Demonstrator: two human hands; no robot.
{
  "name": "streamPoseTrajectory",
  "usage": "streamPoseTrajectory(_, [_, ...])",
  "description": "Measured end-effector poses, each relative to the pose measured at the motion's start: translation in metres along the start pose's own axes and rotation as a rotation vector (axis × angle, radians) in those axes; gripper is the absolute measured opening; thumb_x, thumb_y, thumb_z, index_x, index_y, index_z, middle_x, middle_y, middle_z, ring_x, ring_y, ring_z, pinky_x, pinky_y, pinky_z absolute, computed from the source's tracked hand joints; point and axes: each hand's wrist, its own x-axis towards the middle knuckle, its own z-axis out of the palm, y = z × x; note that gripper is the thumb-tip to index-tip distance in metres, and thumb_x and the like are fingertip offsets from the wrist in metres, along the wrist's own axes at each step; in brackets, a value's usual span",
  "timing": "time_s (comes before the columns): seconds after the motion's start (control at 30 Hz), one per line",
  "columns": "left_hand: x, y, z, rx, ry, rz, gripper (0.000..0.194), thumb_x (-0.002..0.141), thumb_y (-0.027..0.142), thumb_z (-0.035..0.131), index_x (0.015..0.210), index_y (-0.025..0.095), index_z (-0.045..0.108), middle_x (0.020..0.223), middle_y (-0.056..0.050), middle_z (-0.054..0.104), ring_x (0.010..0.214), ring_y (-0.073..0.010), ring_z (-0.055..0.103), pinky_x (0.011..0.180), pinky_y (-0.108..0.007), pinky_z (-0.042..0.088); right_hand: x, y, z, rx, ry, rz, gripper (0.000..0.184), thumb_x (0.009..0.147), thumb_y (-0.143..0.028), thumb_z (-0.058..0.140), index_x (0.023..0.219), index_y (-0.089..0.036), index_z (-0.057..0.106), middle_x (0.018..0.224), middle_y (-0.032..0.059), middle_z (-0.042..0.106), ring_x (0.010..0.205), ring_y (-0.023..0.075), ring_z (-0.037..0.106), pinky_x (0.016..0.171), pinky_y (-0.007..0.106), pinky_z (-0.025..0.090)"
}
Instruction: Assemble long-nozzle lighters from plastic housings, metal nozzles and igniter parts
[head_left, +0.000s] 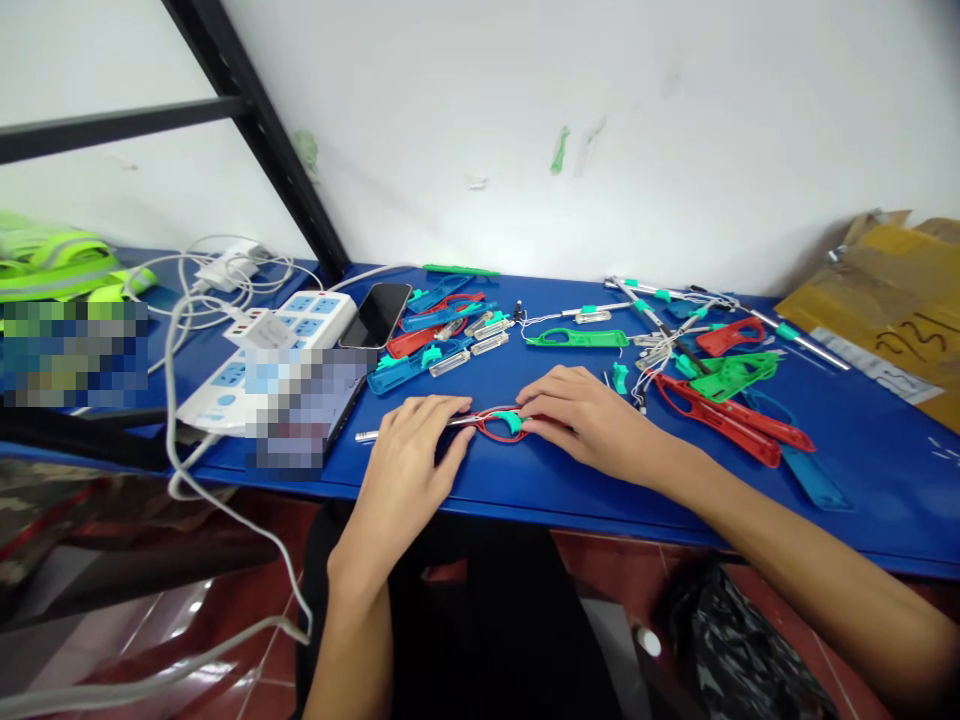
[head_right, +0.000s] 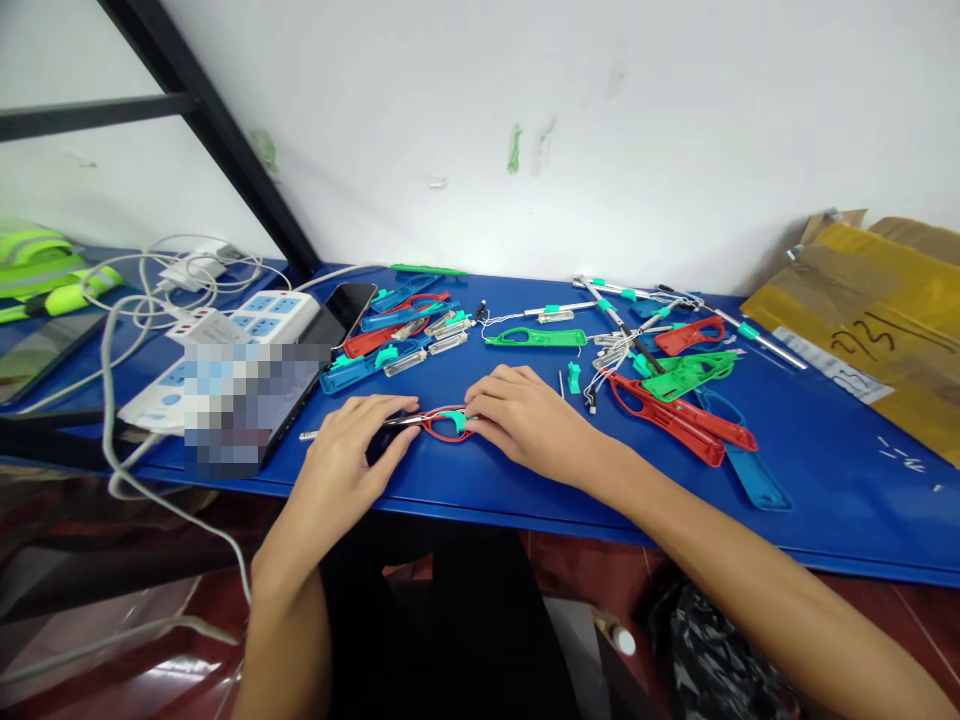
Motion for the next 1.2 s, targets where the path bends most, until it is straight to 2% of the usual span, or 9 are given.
streamPoseTrajectory(0.13, [-0.001,0.003,0.0,-0.045,0.017,-0.001,0.027,0.113,0.039,0.061,0.136,0.028,0.069,0.137,-0.004,0.077,0.129,-0.028,0.068,0.109,-0.046,0.049,0.001,0.0,-0.005,0.007,0.039,-0.012,0.026,0.116,-0.036,0.056,0.118,-0.021,0.078,0.125,0.0106,0.079,0.113,0.0269,0.068,0.101,0.045,0.049])
streamPoseTrajectory(0.27, [0.002,0.0,-0.004,-0.101,0.054,-0.01,0.026,0.112,0.041,0.062,0.134,0.029,0.07,0.137,-0.004,0.077,0.131,-0.0284,0.068,0.114,-0.047,0.049,0.004,0.007,-0.009,-0.005,0.092,-0.021,0.027,0.116,-0.036,0.055,0.114,-0.021,0.078,0.122,0.01,0.08,0.113,0.0261,0.069,0.102,0.046,0.049])
streamPoseTrajectory(0.37, [0.016,-0.011,-0.012,-0.114,0.132,-0.03,0.023,0.112,0.039,0.062,0.129,0.028,0.072,0.135,-0.005,0.077,0.13,-0.029,0.068,0.116,-0.047,0.05,0.007,0.015,-0.015,-0.014,0.123,-0.018,0.028,0.117,-0.035,0.052,0.112,-0.022,0.077,0.122,0.0096,0.08,0.113,0.0266,0.07,0.1,0.047,0.05])
streamPoseTrajectory(0.47, [0.039,-0.025,-0.021,-0.008,0.192,-0.099,0.023,0.111,0.038,0.059,0.125,0.025,0.073,0.132,-0.009,0.076,0.128,-0.0327,0.067,0.114,-0.049,0.051,0.008,0.025,-0.021,-0.027,0.171,0.012,0.027,0.116,-0.034,0.051,0.112,-0.025,0.077,0.122,0.0083,0.081,0.114,0.0272,0.071,0.1,0.048,0.051])
streamPoseTrajectory(0.6, [0.065,-0.04,-0.021,0.115,0.065,-0.151,0.026,0.109,0.037,0.062,0.127,0.023,0.075,0.135,-0.011,0.075,0.128,-0.0359,0.065,0.112,-0.052,0.052,0.008,0.038,-0.03,-0.101,0.255,0.04,0.024,0.114,-0.033,0.054,0.113,-0.025,0.077,0.121,0.0087,0.081,0.115,0.0283,0.073,0.101,0.049,0.053])
streamPoseTrajectory(0.73, [0.076,-0.047,-0.021,0.169,-0.092,-0.141,0.029,0.108,0.041,0.064,0.129,0.025,0.076,0.146,-0.01,0.073,0.142,-0.0363,0.059,0.121,-0.057,0.045,0.001,0.056,-0.052,-0.197,0.354,0.098,0.027,0.113,-0.036,0.054,0.112,-0.026,0.079,0.118,0.0098,0.082,0.113,0.0305,0.074,0.103,0.053,0.054])
streamPoseTrajectory(0.9, [0.091,-0.032,-0.033,0.098,-0.116,-0.01,0.042,0.11,0.047,0.06,0.144,0.024,0.07,0.157,-0.01,0.067,0.153,-0.0325,0.052,0.13,-0.056,0.039,-0.024,0.087,-0.093,-0.311,0.5,0.282,0.03,0.11,-0.042,0.056,0.115,-0.027,0.081,0.119,0.0112,0.082,0.111,0.0343,0.073,0.101,0.058,0.056])
streamPoseTrajectory(1.07, [0.099,0.0,-0.017,0.002,-0.227,0.17,0.036,0.111,0.047,0.06,0.133,0.022,0.075,0.146,-0.01,0.074,0.143,-0.0322,0.063,0.126,-0.056,0.044,-0.051,0.119,-0.115,-0.379,0.392,0.498,0.036,0.107,-0.043,0.054,0.114,-0.024,0.084,0.121,0.0153,0.081,0.113,0.0377,0.071,0.104,0.06,0.054])
streamPoseTrajectory(1.2, [0.086,0.016,0.003,-0.046,-0.275,0.187,0.028,0.112,0.042,0.059,0.122,0.023,0.077,0.137,-0.009,0.078,0.133,-0.0315,0.067,0.119,-0.053,0.049,-0.068,0.133,-0.122,-0.207,0.168,0.643,0.031,0.1,-0.045,0.065,0.104,-0.023,0.086,0.109,0.0128,0.084,0.096,0.0322,0.075,0.091,0.051,0.059])
